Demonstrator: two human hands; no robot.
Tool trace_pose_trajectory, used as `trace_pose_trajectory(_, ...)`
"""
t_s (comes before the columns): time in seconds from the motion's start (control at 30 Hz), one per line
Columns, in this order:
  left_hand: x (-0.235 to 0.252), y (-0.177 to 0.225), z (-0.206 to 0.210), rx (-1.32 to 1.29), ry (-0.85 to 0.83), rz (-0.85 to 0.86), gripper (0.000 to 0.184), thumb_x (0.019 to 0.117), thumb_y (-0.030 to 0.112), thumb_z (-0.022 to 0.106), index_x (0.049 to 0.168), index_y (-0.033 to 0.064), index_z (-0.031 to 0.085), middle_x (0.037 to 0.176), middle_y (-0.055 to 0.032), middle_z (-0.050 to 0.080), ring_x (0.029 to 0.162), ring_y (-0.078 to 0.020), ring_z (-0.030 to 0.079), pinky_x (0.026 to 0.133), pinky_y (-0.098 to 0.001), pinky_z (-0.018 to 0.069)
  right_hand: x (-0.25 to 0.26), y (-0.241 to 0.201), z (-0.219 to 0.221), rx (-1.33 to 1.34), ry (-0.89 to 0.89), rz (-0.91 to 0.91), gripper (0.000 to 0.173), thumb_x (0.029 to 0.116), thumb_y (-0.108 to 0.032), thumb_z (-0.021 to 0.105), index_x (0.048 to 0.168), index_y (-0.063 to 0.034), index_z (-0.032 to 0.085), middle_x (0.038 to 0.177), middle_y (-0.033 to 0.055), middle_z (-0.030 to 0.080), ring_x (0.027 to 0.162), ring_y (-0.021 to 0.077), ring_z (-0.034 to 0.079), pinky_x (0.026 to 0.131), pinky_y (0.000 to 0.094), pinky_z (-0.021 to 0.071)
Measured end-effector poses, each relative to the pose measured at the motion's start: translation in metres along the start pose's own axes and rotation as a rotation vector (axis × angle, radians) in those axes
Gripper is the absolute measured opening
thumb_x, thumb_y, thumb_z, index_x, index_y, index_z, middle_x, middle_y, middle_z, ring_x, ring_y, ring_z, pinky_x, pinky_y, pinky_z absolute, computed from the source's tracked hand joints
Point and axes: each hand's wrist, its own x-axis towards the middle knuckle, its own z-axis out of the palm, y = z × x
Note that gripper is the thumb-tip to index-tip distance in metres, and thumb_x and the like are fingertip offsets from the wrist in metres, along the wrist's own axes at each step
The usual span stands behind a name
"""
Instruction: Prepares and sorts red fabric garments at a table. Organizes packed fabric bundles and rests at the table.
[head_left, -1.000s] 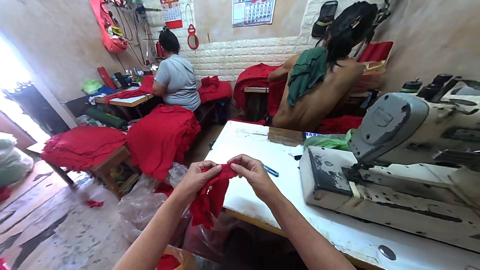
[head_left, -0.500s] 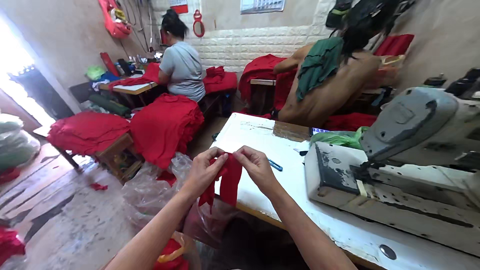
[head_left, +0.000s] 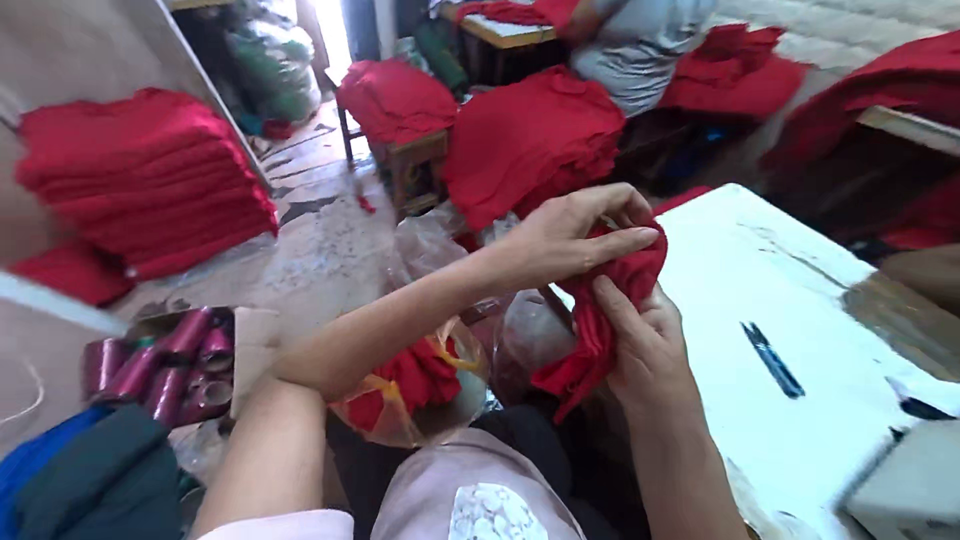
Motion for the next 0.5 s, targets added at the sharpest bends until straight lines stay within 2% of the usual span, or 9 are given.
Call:
trace_pose_trajectory(0.03,-0.015,0.003,-0.015,0.089,0.000,-0.028,0.027,0.1034,0.014,0.058,0.122,-0.0038,0.063,0.114,-0.0139,0.067,0.104,-0.0160,0.066,0.091,-0.0322,0.0555,-0.002,0.002,0.001,0.011,-0.024,0.037,0.014,0.1052,-0.010,0.049,0.115,-0.0114,0.059,0.088,-0.0057,0.072,0.076,0.0034,0.070,0.071,0.0214,0.0609)
trace_pose_trajectory(0.1,-0.054,0.011,-0.043,0.229,0.025,-0.109,0.024,0.1038,0.017,0.057,0.118,-0.0011,0.065,0.110,-0.0104,0.067,0.098,-0.0130,0.066,0.085,-0.0298,0.0570,-0.007,0.006,0.004,0.027,-0.089,0.079,0.013,0.1045,-0.008,0.050,0.111,-0.0096,0.062,0.087,-0.0044,0.073,0.076,0.0042,0.070,0.072,0.0214,0.0611)
trace_pose_trajectory(0.17,-0.102,0.022,-0.064,0.324,0.026,-0.214,0.022,0.1049,0.022,0.055,0.102,0.0035,0.067,0.088,-0.0022,0.066,0.075,-0.0060,0.062,0.068,-0.0236,0.0528,-0.009,0.010,0.009,0.043,-0.144,0.113,0.013,0.1039,-0.008,0.051,0.110,-0.0099,0.063,0.087,-0.0049,0.073,0.074,0.0032,0.069,0.071,0.0197,0.0602)
trace_pose_trajectory(0.23,-0.156,0.034,-0.070,0.382,-0.032,-0.331,0.026,0.1036,0.026,0.056,0.091,0.0083,0.070,0.073,0.0039,0.063,0.063,-0.0020,0.057,0.058,-0.0204,0.0485,-0.010,0.012,0.018,0.061,-0.190,0.157,0.014,0.1034,-0.007,0.052,0.109,-0.0098,0.064,0.089,-0.0041,0.073,0.076,0.0037,0.070,0.072,0.0203,0.0605)
trace_pose_trajectory(0.3,-0.204,0.051,-0.062,0.374,-0.151,-0.553,0.032,0.1023,0.029,0.059,0.082,0.0085,0.071,0.064,0.0023,0.060,0.055,-0.0057,0.055,0.052,-0.0269,0.0485,-0.011,0.014,0.029,0.071,-0.256,0.208,0.014,0.1032,-0.008,0.052,0.110,-0.0088,0.064,0.091,-0.0031,0.074,0.080,0.0049,0.071,0.076,0.0224,0.0612)
trace_pose_trajectory(0.33,-0.221,0.061,-0.055,0.352,-0.232,-0.698,0.034,0.1022,0.030,0.060,0.082,0.0044,0.072,0.063,-0.0051,0.061,0.054,-0.0158,0.058,0.053,-0.0389,0.0514,-0.011,0.016,0.036,0.072,-0.299,0.235,0.013,0.1033,-0.009,0.052,0.111,-0.0081,0.064,0.092,-0.0030,0.073,0.081,0.0051,0.071,0.077,0.0231,0.0612)
trace_pose_trajectory(0.37,-0.234,0.069,-0.046,0.335,-0.298,-0.843,0.037,0.1021,0.031,0.061,0.084,0.0007,0.072,0.066,-0.0126,0.063,0.059,-0.0267,0.062,0.059,-0.0510,0.0531,-0.012,0.019,0.043,0.069,-0.348,0.264,0.013,0.1033,-0.009,0.052,0.112,-0.0074,0.062,0.093,-0.0030,0.073,0.082,0.0053,0.071,0.078,0.0238,0.0613)
trace_pose_trajectory(0.4,-0.243,0.074,-0.037,0.324,-0.327,-0.978,0.037,0.1027,0.032,0.061,0.092,-0.0012,0.073,0.073,-0.0173,0.067,0.067,-0.0335,0.066,0.067,-0.0577,0.0538,-0.013,0.022,0.051,0.066,-0.398,0.297,0.014,0.1032,-0.009,0.052,0.114,-0.0057,0.061,0.095,-0.0025,0.073,0.085,0.0059,0.071,0.081,0.0249,0.0612)
trace_pose_trajectory(0.5,-0.257,0.071,-0.004,0.318,-0.164,-1.232,0.045,0.1046,0.034,0.058,0.129,-0.0035,0.063,0.097,-0.0245,0.069,0.091,-0.0422,0.067,0.087,-0.0630,0.0506,-0.020,0.038,0.075,0.040,-0.532,0.415,0.018,0.1028,-0.008,0.053,0.119,-0.0010,0.060,0.099,-0.0002,0.072,0.090,0.0068,0.071,0.085,0.0269,0.0604)
